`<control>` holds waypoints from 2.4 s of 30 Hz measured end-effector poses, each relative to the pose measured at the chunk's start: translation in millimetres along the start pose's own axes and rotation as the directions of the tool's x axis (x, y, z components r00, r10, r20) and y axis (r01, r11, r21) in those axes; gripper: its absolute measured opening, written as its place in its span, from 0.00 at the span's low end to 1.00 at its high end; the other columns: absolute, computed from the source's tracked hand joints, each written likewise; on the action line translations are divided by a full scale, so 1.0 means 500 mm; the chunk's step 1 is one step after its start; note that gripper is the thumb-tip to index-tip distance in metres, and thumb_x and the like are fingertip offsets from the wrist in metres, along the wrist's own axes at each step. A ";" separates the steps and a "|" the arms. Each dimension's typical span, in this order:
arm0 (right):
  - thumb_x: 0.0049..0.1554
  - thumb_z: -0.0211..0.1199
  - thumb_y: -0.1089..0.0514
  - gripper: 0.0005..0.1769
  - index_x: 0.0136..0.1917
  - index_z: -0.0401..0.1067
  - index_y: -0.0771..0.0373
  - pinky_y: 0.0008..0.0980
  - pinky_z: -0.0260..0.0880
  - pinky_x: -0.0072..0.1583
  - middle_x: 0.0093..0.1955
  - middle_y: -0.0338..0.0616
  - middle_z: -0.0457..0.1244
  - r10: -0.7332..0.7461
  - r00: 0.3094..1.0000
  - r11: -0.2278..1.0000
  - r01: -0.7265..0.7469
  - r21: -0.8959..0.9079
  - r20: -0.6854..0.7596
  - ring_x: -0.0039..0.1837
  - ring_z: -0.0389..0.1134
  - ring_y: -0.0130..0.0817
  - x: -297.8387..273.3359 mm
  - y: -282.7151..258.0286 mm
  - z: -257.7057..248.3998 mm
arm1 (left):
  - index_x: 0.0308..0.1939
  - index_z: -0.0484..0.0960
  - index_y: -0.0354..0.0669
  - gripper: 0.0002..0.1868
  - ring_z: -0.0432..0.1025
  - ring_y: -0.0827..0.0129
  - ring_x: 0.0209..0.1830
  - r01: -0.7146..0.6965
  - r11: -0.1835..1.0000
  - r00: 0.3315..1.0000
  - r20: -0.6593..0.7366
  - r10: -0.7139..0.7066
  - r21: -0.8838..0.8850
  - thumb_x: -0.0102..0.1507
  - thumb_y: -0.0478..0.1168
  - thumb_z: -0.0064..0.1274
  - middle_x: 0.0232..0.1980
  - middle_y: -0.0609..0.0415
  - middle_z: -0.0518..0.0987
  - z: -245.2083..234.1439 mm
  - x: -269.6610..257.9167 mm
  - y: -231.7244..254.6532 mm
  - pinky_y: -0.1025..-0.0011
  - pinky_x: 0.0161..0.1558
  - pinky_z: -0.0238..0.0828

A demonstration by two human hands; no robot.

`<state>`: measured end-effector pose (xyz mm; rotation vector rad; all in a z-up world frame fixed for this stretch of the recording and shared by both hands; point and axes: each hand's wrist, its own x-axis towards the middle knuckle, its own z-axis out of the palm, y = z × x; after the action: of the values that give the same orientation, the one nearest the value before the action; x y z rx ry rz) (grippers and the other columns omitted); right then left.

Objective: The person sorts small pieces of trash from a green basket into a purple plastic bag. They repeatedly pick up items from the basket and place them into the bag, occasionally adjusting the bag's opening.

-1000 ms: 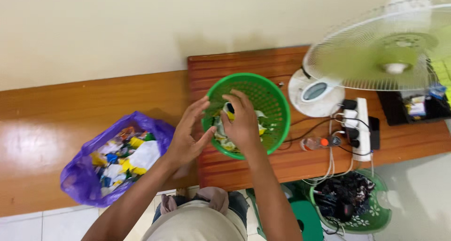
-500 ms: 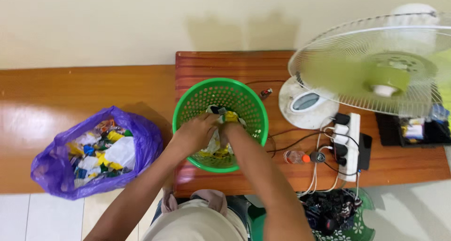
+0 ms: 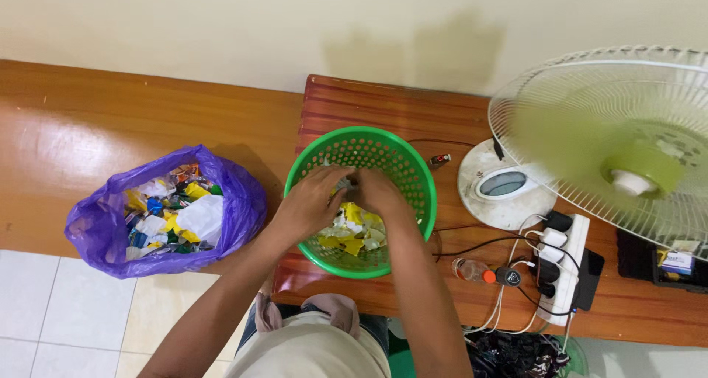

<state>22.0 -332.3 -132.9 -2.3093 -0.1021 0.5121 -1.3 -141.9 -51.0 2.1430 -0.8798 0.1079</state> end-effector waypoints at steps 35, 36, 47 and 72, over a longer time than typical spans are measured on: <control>0.59 0.64 0.68 0.05 0.47 0.71 0.61 0.39 0.64 0.46 0.43 0.42 0.65 -0.437 0.249 0.843 0.449 -0.297 -0.864 0.45 0.66 0.40 -0.200 -0.122 -0.015 | 0.39 0.78 0.41 0.07 0.78 0.51 0.41 0.065 0.835 0.955 0.209 -0.211 0.546 0.67 0.40 0.50 0.39 0.42 0.81 0.051 -0.020 -0.049 0.56 0.43 0.75; 0.61 0.63 0.66 0.03 0.48 0.71 0.61 0.39 0.64 0.46 0.44 0.42 0.66 -0.421 0.206 0.849 0.433 -0.304 -0.883 0.45 0.67 0.39 -0.200 -0.115 -0.015 | 0.39 0.78 0.42 0.08 0.78 0.53 0.43 0.043 0.799 0.942 0.242 -0.233 0.600 0.69 0.41 0.50 0.41 0.43 0.81 0.052 -0.019 -0.046 0.57 0.46 0.76; 0.65 0.64 0.59 0.09 0.57 0.71 0.64 0.28 0.73 0.43 0.45 0.47 0.70 -0.221 0.520 0.849 0.518 0.099 -0.825 0.43 0.74 0.31 -0.177 -0.125 -0.005 | 0.68 0.70 0.32 0.40 0.71 0.45 0.63 -0.182 0.969 0.982 -0.020 0.187 0.167 0.52 0.35 0.66 0.63 0.41 0.78 -0.012 -0.011 0.018 0.51 0.66 0.64; 0.62 0.64 0.62 0.09 0.54 0.79 0.69 0.25 0.69 0.37 0.44 0.46 0.74 0.050 0.813 0.466 0.495 0.733 -0.581 0.36 0.70 0.27 -0.109 -0.341 0.143 | 0.47 0.85 0.37 0.11 0.83 0.63 0.49 -0.028 0.999 0.874 -0.487 0.008 -0.034 0.62 0.25 0.59 0.51 0.47 0.85 -0.211 -0.176 -0.008 0.73 0.50 0.80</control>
<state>-42.4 -175.4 -41.6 -1.2769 0.1000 -0.2505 -43.4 -16.6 -13.2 1.9371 -0.5940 0.6089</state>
